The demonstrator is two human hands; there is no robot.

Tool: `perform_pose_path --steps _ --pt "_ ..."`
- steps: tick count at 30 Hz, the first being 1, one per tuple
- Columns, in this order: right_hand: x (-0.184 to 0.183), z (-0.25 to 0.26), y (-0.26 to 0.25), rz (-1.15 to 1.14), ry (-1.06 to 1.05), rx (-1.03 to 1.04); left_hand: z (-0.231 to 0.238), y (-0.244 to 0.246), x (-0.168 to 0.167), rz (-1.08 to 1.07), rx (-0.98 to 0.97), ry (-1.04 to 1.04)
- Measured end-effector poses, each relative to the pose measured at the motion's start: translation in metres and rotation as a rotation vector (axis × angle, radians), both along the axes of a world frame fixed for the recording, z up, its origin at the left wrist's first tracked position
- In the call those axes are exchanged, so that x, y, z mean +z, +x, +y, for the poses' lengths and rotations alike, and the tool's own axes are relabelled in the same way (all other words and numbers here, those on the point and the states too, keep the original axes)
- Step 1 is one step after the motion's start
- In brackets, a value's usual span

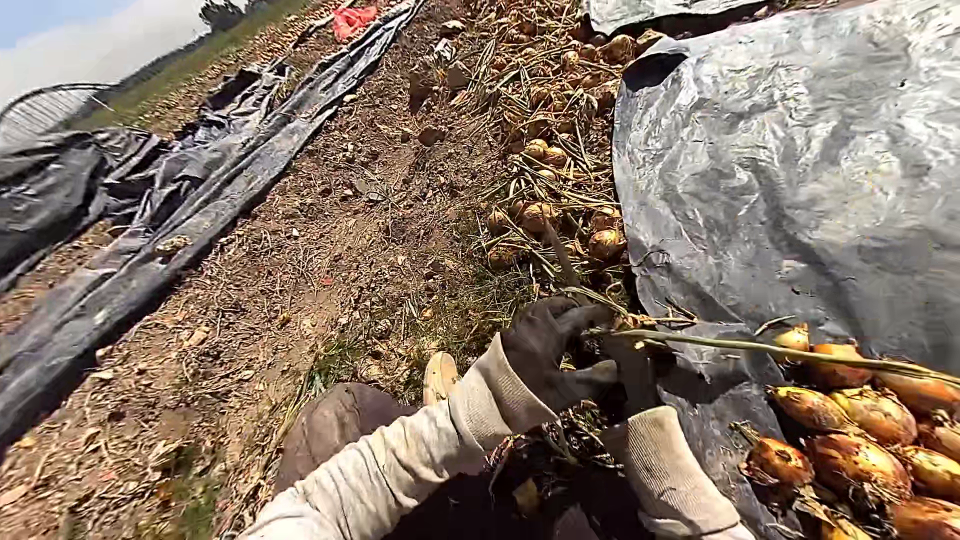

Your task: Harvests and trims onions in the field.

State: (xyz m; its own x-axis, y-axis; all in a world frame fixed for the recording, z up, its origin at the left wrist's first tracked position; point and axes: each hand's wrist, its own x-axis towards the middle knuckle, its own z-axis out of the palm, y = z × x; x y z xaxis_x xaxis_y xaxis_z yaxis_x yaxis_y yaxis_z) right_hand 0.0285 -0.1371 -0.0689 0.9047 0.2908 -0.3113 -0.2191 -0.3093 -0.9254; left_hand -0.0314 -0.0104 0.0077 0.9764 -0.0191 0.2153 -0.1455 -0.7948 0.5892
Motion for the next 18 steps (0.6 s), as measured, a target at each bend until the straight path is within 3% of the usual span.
perform_pose_path --steps 1,3,7,10,12,15,18 --pt "0.002 -0.001 -0.006 -0.123 -0.063 0.032 0.005 -0.013 -0.008 -0.072 0.137 -0.049" --pt "0.005 0.0 -0.012 -0.181 -0.068 0.053 0.016 -0.025 -0.016 0.108 0.33 -0.123" --pt "0.016 0.005 -0.02 -0.243 -0.319 0.35 0.021 -0.016 -0.014 0.613 0.208 -0.013" --pt "-0.002 0.009 -0.036 -0.382 -0.099 0.119 0.023 -0.015 0.001 0.636 0.105 0.144" --pt "0.016 0.011 -0.037 -0.176 -0.01 0.102 0.029 -0.019 -0.005 0.544 0.033 0.235" --pt "0.008 0.02 -0.038 0.027 0.136 0.172 0.033 -0.016 -0.004 0.542 0.018 0.359" --pt "0.039 0.014 -0.059 0.249 0.161 0.373 0.056 -0.002 -0.006 0.818 0.322 0.459"
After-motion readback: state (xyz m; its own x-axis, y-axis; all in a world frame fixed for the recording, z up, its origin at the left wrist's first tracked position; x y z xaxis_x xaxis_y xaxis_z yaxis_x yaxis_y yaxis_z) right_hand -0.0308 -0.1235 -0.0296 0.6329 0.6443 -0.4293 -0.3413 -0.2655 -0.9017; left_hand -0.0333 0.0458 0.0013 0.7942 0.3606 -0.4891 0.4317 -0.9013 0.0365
